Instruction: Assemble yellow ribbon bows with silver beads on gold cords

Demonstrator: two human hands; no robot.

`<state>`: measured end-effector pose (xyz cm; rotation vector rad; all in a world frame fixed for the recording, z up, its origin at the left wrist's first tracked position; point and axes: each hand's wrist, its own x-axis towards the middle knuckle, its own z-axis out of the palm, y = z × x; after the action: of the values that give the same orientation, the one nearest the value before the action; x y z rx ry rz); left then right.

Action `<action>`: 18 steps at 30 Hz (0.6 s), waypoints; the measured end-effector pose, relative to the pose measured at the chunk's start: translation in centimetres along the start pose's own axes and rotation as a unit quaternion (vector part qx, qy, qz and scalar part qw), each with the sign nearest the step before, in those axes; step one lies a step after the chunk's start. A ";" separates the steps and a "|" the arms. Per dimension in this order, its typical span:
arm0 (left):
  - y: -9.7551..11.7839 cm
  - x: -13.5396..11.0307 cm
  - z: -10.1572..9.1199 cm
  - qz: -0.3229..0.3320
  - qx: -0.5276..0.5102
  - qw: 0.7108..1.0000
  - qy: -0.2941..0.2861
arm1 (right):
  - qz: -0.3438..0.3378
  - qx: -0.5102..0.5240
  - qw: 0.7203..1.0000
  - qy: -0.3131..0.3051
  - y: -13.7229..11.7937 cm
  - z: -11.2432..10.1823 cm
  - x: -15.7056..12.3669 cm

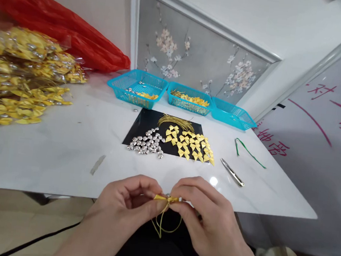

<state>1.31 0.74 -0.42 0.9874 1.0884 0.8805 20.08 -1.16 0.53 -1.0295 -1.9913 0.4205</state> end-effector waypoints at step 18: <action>0.0 -0.2 -0.2 -0.076 -0.082 0.993 -0.022 | 0.010 0.003 1.000 -0.003 -1.5 -1.5 0.7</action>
<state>1.07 0.57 -0.36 0.7744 1.0218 0.8062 20.32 -1.62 2.72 -1.0461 -1.9854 0.4402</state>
